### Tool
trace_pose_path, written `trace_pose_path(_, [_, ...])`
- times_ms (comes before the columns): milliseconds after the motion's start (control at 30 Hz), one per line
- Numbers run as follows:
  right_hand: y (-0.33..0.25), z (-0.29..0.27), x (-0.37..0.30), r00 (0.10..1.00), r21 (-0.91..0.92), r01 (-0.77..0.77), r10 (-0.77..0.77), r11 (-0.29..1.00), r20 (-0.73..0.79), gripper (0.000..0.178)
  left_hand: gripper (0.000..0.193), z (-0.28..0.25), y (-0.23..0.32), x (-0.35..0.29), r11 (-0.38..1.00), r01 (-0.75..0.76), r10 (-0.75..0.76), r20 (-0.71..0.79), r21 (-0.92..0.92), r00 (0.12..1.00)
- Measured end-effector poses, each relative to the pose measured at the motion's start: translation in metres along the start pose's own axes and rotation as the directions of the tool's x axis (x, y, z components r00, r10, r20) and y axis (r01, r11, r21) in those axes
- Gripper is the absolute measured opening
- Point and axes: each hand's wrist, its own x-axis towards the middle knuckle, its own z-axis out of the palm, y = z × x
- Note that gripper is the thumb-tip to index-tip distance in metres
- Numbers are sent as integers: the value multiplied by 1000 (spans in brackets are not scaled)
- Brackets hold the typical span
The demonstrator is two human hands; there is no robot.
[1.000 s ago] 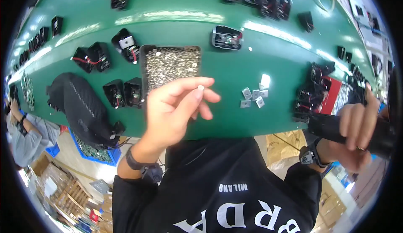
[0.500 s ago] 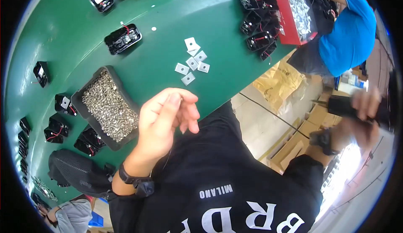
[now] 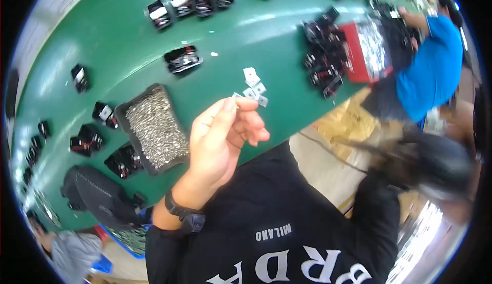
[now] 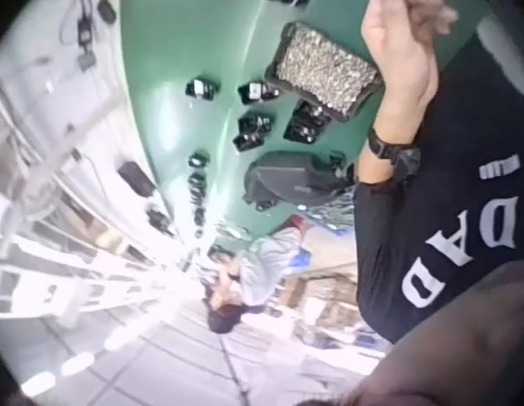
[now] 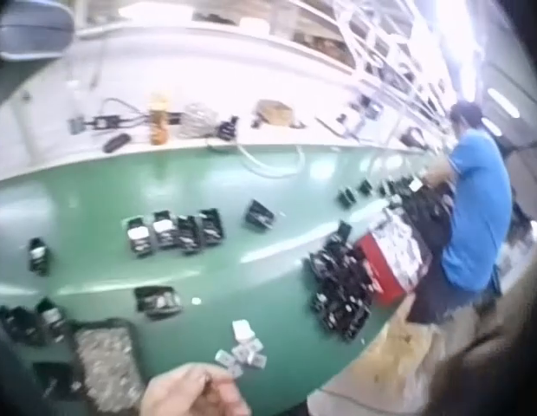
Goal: The person picks up a screw from a container, places it onto the tip of a power screwdriver, and drives it into a black plastic housing. This process is repeated several times, occasionally involving placing a metal bracket onto the housing before screwing.
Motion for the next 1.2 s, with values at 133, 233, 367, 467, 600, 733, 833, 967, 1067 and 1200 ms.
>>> trace_pose_path(133, [93,4,5,997,151,-69,64,986,37,62,42,2,4,10,1000,-21,20,-56,-11,998])
trace_pose_path(233, [121,12,11,995,217,-93,86,972,42,62,42,-8,11,12,989,-92,78,-114,-119,990])
trace_pose_path(367, [140,5,23,986,241,-138,109,961,126,65,42,-11,16,21,960,-184,167,-97,-209,981])
trace_pose_path(467, [145,-3,27,978,203,-147,112,968,173,65,42,-9,19,30,959,-175,153,-115,-221,982])
trace_pose_path(600, [151,0,29,965,114,-135,105,984,240,64,43,-4,26,38,941,-193,137,-210,-276,968])
trace_pose_path(733, [168,8,27,953,46,-142,124,989,275,65,42,2,30,49,932,-272,175,-358,-241,917])
trace_pose_path(833, [181,8,38,926,-62,-121,135,991,351,70,41,12,39,60,955,-290,244,-404,-56,882])
trace_pose_path(967, [186,3,58,966,93,-1,-23,996,258,61,40,-3,66,75,945,-328,308,-334,-4,891])
trace_pose_path(1067, [189,-5,64,973,215,-13,-38,977,228,57,41,-18,80,71,940,-336,337,-292,55,895])
trace_pose_path(1200, [195,4,62,980,318,-45,-20,947,198,59,40,-23,85,63,951,-309,305,-171,4,937])
